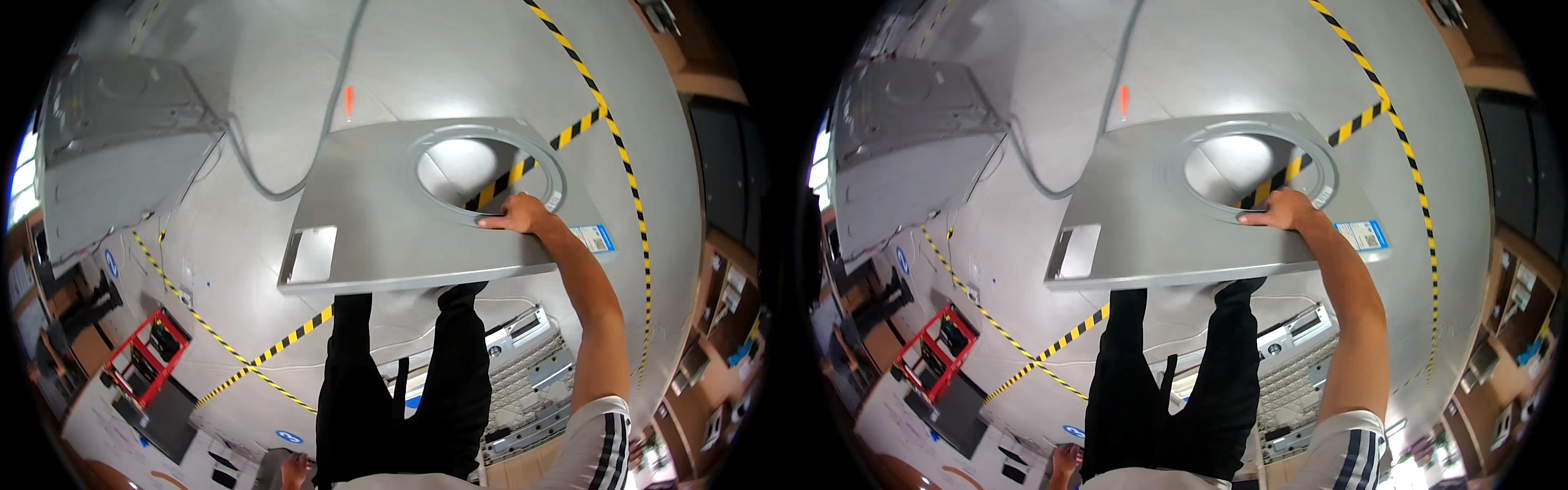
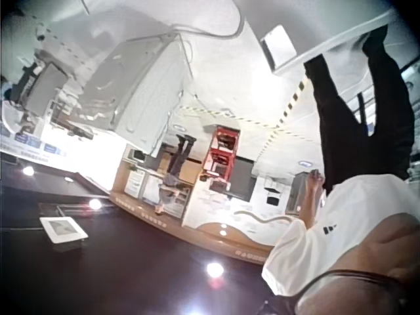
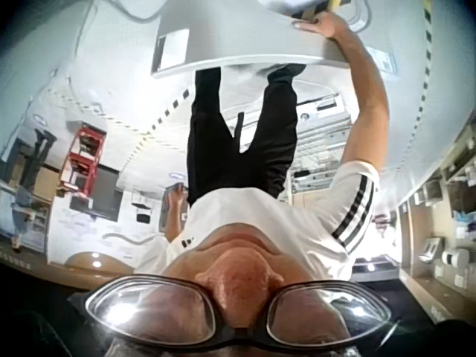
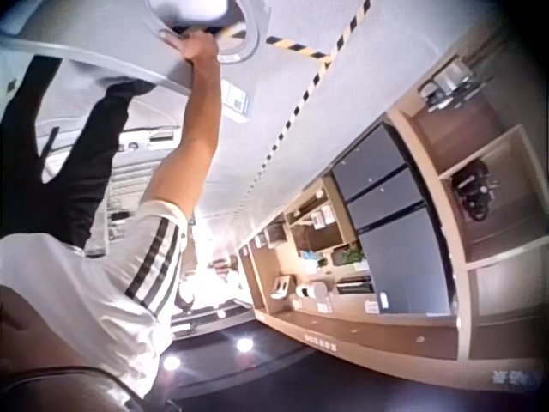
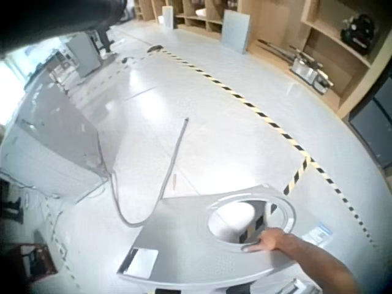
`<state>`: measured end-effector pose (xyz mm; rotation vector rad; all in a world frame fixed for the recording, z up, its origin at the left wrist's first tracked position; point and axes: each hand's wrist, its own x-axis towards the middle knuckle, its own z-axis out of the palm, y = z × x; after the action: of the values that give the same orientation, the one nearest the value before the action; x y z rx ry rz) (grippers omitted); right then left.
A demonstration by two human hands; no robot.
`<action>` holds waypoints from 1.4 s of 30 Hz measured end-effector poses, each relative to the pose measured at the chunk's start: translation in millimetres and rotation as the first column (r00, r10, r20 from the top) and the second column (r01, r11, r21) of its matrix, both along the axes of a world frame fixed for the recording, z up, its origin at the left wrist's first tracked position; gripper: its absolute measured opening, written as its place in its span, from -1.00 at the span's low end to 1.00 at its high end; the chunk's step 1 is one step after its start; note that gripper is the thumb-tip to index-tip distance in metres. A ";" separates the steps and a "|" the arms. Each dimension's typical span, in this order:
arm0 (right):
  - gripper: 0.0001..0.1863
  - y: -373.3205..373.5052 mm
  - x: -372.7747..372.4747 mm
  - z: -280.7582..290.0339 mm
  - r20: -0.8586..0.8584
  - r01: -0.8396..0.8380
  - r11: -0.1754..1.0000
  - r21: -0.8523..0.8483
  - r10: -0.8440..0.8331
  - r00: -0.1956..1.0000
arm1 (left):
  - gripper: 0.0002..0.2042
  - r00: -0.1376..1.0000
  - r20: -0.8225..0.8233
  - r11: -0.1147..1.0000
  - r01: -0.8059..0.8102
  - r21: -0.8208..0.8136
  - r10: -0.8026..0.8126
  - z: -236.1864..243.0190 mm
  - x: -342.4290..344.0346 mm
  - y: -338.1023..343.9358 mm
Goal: The person handles the internal wiring and a black hose of a washing machine, then uses a pair of pliers to compress and position a metal clamp on the hose.
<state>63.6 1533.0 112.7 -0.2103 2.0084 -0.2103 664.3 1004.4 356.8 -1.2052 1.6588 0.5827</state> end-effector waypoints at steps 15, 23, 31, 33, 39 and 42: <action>-0.14 -231.8 22.7 157.9 -0.047 -0.095 0.971 0.219 0.108 0.993 | -0.82 0.536 -0.837 0.967 0.251 0.034 -0.110 -8.9 -306.3 -4.8; -0.38 -336.7 33.6 199.0 -0.109 -0.012 0.951 0.309 0.048 0.993 | -0.69 0.238 -0.970 0.694 0.692 0.199 0.041 67.2 -572.5 101.2; -0.34 -376.9 88.5 216.6 -0.084 -0.188 0.971 0.147 0.202 0.976 | 0.08 0.572 -0.710 0.413 0.811 0.415 -0.411 37.4 -609.7 184.3; -0.30 -375.6 106.2 222.0 -0.068 -0.259 0.960 0.107 0.267 0.961 | 0.07 0.586 -0.658 0.444 0.803 0.397 -0.472 29.7 -609.4 185.6; -0.13 -376.9 119.2 228.1 -0.048 -0.387 0.921 0.034 0.389 0.920 | 0.05 0.706 -0.572 0.584 0.691 0.426 -0.418 24.3 -626.1 196.6; -0.02 -382.2 112.2 230.5 -0.054 -0.461 0.887 -0.005 0.460 0.886 | 0.02 0.754 -0.586 0.587 0.628 0.511 -0.297 12.3 -626.0 188.0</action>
<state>175.8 1150.8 343.2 -0.7025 1.9449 0.0827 38.3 1192.4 369.1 -0.0287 1.7856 1.0553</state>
